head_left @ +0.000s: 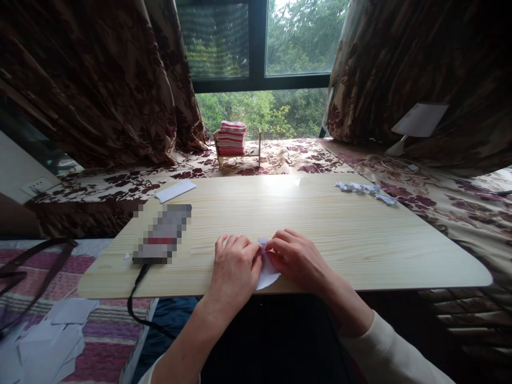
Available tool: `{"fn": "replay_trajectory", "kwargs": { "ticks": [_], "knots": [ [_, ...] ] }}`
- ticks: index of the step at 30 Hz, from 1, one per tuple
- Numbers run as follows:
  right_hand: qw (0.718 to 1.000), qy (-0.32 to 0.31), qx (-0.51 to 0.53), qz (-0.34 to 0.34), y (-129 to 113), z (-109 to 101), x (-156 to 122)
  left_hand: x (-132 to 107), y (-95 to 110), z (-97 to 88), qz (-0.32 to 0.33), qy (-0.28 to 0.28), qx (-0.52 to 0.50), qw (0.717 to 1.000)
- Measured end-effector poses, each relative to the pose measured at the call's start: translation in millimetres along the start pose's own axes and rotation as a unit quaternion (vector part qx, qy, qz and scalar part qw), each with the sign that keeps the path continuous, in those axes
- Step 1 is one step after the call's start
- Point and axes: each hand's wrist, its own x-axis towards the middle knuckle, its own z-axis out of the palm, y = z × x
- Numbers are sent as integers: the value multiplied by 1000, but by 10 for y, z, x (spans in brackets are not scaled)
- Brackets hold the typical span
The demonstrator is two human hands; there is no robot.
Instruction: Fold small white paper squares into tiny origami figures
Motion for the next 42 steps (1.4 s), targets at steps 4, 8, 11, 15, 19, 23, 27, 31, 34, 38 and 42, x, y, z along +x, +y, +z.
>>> {"fn": "replay_trajectory", "kwargs": {
  "ticks": [4,8,11,15,19,23,27,31,34,38,42],
  "knots": [
    [1000,1,1,-7,-1,-9,-2,-32,-44,-51,39,-17,4,999],
    [1000,-6,6,-12,-3,-14,-6,-39,-68,-56,46,-17,16,999],
    [1000,-13,15,-22,-11,-21,-9,-47,-63,-49,45,-16,24,999],
    [999,-27,17,-35,-16,-37,-10,-70,-52,-55,42,-16,20,999],
    [999,-36,17,-37,-19,-53,-13,-101,-53,-62,35,-19,14,999],
    [998,-40,22,-35,-19,-71,-36,-127,-68,-58,27,-12,-2,1000],
    [998,-37,35,-39,-6,-79,-63,-145,-102,-75,32,-11,-20,999],
    [997,-39,51,-44,22,-82,-71,-184,-125,-125,41,-11,-42,998],
    [996,-44,63,-43,39,-87,-61,-220,-125,-152,52,-18,-53,997],
    [995,-50,77,-30,47,-87,-50,-237,-121,-152,47,-31,-43,998],
    [995,-34,89,-27,49,-68,-60,-229,-136,-147,75,-42,-30,996]
  ]
}}
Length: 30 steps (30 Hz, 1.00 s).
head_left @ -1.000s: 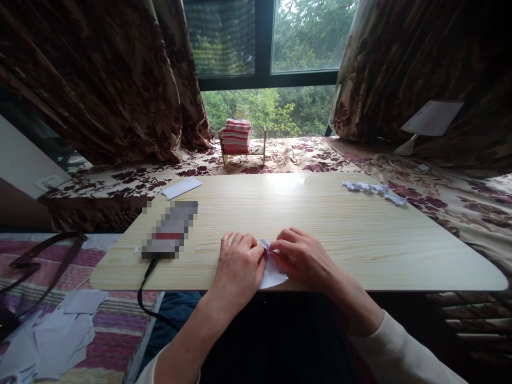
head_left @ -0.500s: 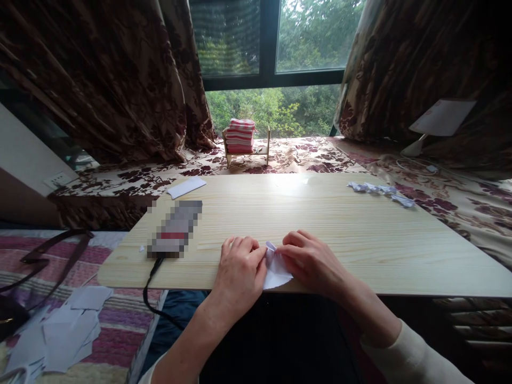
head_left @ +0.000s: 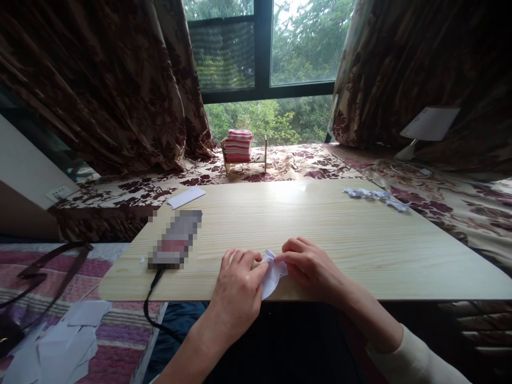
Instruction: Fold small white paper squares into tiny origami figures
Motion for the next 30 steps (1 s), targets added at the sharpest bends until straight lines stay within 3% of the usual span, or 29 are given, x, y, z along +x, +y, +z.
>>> {"fn": "replay_trajectory", "kwargs": {
  "ticks": [16,24,30],
  "knots": [
    [999,-12,27,14,-12,-11,21,54,-162,-25,31,-49,-2,998],
    [998,-29,43,30,16,-5,52,188,-356,-1,2,23,-92,995],
    [998,-39,44,25,33,-6,59,422,-349,-2,79,16,-2,997]
  ]
}}
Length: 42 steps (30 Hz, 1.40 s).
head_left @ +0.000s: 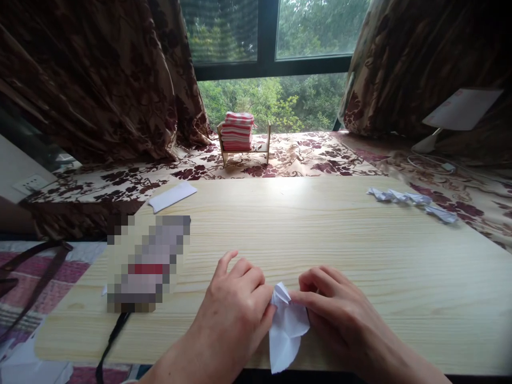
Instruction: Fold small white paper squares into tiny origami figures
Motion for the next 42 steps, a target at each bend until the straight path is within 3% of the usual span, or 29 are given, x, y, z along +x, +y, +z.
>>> {"fn": "replay_trajectory", "kwargs": {
  "ticks": [4,18,25,30,35,42],
  "knots": [
    [1000,11,-5,3,15,-1,-5,51,39,-14,60,-9,94,994],
    [998,15,-54,38,-91,-47,-30,68,209,-59,67,-31,226,971],
    [994,41,-72,65,-184,-29,-72,-105,312,-50,-55,21,164,985],
    [994,59,-74,59,-191,-13,-93,-278,270,-11,-1,73,77,994],
    [994,47,-72,63,-179,-45,-74,-304,214,39,18,32,70,997],
    [995,3,-69,78,-165,-207,-37,-418,476,221,2,75,65,995]
  ]
}}
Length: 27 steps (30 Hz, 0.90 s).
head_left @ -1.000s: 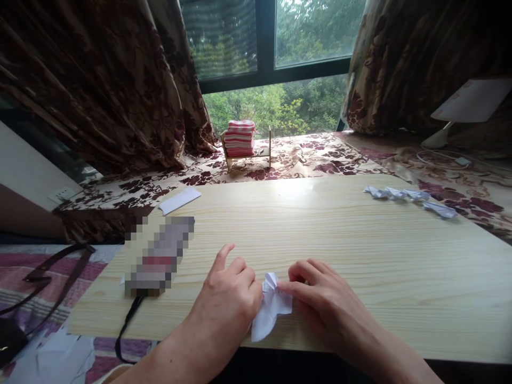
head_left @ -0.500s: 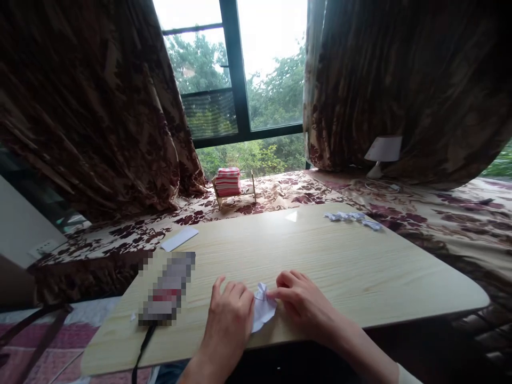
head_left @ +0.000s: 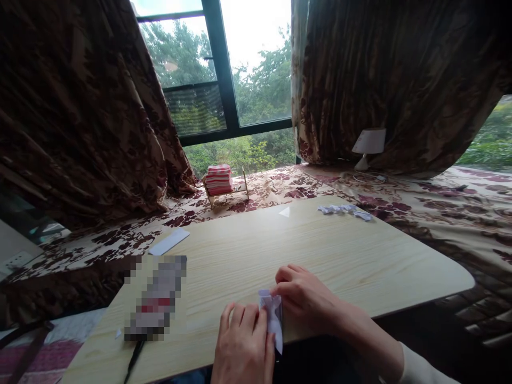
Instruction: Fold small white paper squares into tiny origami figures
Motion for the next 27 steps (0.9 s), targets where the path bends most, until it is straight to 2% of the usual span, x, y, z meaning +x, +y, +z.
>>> {"fn": "replay_trajectory", "kwargs": {
  "ticks": [3,7,15,20,27],
  "knots": [
    [999,-33,23,-11,-39,-130,58,-7,69,33,-14,2,-12,1000],
    [997,-69,31,-21,-143,-235,129,6,62,45,-20,8,-14,1000],
    [994,-19,-70,84,-222,-14,133,-24,57,37,-20,9,-17,1000],
    [989,-15,-88,114,-233,61,168,54,63,-49,-46,-40,-30,998],
    [986,-26,-94,138,-269,91,194,278,56,-194,-56,-125,29,990]
  ]
}}
